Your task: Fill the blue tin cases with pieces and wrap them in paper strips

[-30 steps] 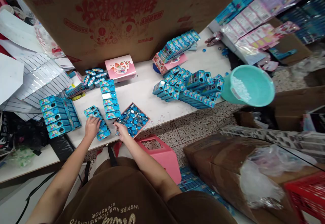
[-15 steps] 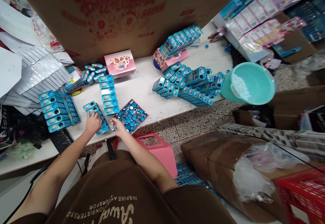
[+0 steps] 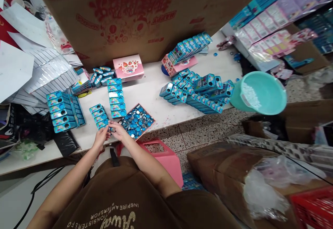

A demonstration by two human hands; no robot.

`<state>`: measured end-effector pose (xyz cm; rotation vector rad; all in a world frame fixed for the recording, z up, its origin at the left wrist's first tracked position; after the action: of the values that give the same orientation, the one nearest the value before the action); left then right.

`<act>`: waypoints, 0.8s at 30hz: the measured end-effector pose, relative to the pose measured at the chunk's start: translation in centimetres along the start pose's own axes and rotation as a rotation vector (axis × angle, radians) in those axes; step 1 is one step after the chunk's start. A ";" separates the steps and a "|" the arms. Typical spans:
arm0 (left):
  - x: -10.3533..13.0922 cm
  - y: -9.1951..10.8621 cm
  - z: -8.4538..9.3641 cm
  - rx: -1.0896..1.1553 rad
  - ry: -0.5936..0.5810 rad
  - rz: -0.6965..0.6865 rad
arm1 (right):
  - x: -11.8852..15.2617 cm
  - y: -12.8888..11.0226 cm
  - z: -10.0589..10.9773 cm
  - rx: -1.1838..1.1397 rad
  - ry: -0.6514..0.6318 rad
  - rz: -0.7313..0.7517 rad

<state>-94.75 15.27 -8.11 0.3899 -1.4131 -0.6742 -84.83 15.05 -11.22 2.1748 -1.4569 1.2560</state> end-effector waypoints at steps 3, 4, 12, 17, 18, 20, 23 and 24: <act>-0.4 -1.0 -0.7 0.296 -0.077 0.200 | -0.3 0.2 -0.2 0.021 -0.002 0.044; -0.5 -0.9 -0.8 0.325 -0.090 0.221 | -0.4 0.2 -0.2 0.006 0.006 0.060; -3.3 1.2 2.0 0.154 0.073 0.067 | -0.8 -0.6 -0.7 -0.261 -0.030 0.098; -7.3 5.0 5.1 -0.109 0.302 -0.133 | -0.7 -0.3 0.9 -0.302 0.010 0.061; -7.9 5.8 5.4 -0.171 0.332 -0.168 | -0.7 -0.1 1.5 -0.299 0.018 0.048; -8.8 7.1 5.6 -0.294 0.370 -0.223 | -0.6 0.2 2.7 -0.303 0.034 0.038; -9.4 8.4 5.0 -0.449 0.392 -0.274 | -0.4 0.4 4.6 -0.297 0.059 0.043; -9.5 8.7 4.8 -0.492 0.396 -0.283 | -0.3 0.3 5.2 -0.285 0.070 0.045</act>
<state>-97.91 28.56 -9.37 0.3108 -0.7878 -1.0801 -82.46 11.95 -14.70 1.9044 -1.5578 1.0523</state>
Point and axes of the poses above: each hand's wrist, its own x-axis away from the middle knuckle, its own z-axis out of the back of the hand, y = z × x, the point moved 7 cm from there along -x, towards the middle knuckle, and after that the axes turned 2 degrees about z, right-handed, at the moved point
